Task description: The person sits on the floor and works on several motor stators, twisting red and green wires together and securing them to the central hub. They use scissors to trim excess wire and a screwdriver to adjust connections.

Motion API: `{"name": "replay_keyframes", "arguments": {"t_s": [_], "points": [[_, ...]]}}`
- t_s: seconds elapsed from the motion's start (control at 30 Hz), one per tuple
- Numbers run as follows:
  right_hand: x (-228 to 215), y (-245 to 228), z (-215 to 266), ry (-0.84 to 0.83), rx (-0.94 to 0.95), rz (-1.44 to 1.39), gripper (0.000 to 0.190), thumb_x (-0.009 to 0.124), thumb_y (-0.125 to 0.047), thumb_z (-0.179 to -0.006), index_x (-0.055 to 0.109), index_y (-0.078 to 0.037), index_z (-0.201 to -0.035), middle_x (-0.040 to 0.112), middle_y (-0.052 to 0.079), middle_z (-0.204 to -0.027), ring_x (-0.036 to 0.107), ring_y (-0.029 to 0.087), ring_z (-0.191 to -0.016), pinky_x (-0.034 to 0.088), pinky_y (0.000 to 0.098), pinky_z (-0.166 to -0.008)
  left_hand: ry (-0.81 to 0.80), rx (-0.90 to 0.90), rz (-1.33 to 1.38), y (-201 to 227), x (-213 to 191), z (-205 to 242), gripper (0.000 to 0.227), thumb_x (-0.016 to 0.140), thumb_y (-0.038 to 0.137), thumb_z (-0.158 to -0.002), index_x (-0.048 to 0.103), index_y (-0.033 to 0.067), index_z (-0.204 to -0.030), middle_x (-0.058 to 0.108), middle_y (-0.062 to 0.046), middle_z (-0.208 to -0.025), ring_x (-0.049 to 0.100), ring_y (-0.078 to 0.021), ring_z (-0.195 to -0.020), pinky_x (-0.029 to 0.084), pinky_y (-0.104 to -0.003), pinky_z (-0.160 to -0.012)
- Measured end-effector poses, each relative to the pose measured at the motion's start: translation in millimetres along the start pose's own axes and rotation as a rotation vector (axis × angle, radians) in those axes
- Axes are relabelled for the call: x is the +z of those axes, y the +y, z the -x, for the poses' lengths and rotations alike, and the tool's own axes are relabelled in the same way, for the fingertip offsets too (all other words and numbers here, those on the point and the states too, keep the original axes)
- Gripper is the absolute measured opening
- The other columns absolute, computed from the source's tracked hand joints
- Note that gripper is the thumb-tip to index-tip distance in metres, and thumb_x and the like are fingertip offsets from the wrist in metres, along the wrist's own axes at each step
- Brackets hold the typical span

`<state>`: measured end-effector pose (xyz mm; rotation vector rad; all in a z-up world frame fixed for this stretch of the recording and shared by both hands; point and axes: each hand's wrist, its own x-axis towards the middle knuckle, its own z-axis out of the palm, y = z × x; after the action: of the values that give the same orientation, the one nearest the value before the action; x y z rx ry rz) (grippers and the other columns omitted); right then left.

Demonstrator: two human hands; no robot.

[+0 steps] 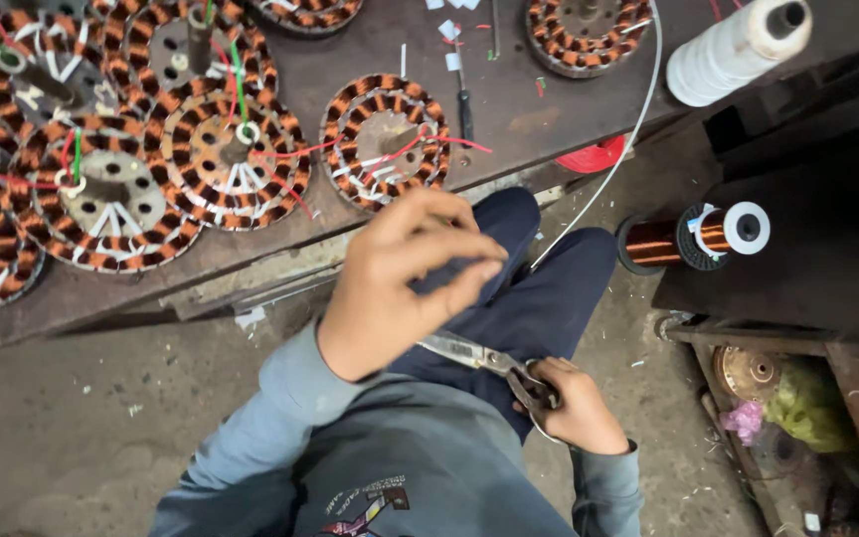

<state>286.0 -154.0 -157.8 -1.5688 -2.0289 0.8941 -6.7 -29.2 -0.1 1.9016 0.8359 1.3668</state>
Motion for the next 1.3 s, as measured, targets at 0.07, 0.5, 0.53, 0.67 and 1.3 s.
{"name": "replay_keyframes", "arguments": {"t_s": [0.07, 0.5, 0.53, 0.67, 1.3], "points": [[-4, -8, -10, -0.094, 0.046, -0.020, 0.045, 0.084, -0.011, -0.060, 0.067, 0.001, -0.099, 0.068, 0.017, -0.087, 0.065, 0.038, -0.080, 0.052, 0.0418, -0.071, -0.028, 0.052, -0.101, 1, 0, 12, 0.019, 0.080, 0.008, -0.086, 0.074, 0.0069, -0.103, 0.067, -0.009, -0.102, 0.066, -0.0226, -0.085, 0.053, -0.033, -0.076], [11, -128, -125, 0.196, -0.512, -0.668, 0.035, 0.064, -0.003, -0.102, 0.052, 0.003, -0.134, 0.058, 0.021, -0.146, 0.052, 0.036, -0.144, 0.032, 0.0513, -0.131, 0.091, -0.157, 0.032, -13, -7, 47, 0.014, 0.082, 0.007, -0.091, 0.073, 0.0052, -0.102, 0.072, -0.005, -0.095, 0.066, -0.0149, -0.078, 0.054, -0.028, -0.072], [15, -130, -131, 0.227, -0.503, -0.714, 0.029, 0.065, -0.001, -0.104, 0.055, 0.002, -0.131, 0.061, 0.019, -0.137, 0.057, 0.033, -0.136, 0.037, 0.0491, -0.127, 0.114, -0.162, 0.033, -14, -10, 45, 0.013, 0.081, 0.007, -0.092, 0.073, 0.0052, -0.103, 0.072, -0.005, -0.098, 0.066, -0.0144, -0.079, 0.054, -0.027, -0.072], [24, -132, -138, 0.328, -0.317, -0.900, 0.014, 0.065, 0.003, -0.104, 0.060, 0.002, -0.117, 0.067, 0.014, -0.117, 0.066, 0.019, -0.104, 0.053, 0.0352, -0.100, 0.157, -0.215, 0.032, -20, -20, 35, 0.011, 0.079, 0.007, -0.095, 0.074, 0.0044, -0.104, 0.073, -0.006, -0.104, 0.066, -0.0128, -0.081, 0.054, -0.026, -0.071], [34, -155, -196, 0.294, -0.034, -0.843, 0.005, 0.061, -0.003, -0.107, 0.061, 0.002, -0.108, 0.058, -0.006, -0.089, 0.047, -0.001, -0.078, 0.038, 0.0174, -0.068, 0.075, -0.067, -0.586, -59, -48, 16, 0.016, 0.077, 0.003, -0.093, 0.070, -0.0003, -0.107, 0.070, -0.012, -0.108, 0.067, -0.0319, -0.098, 0.055, -0.041, -0.084]]}}
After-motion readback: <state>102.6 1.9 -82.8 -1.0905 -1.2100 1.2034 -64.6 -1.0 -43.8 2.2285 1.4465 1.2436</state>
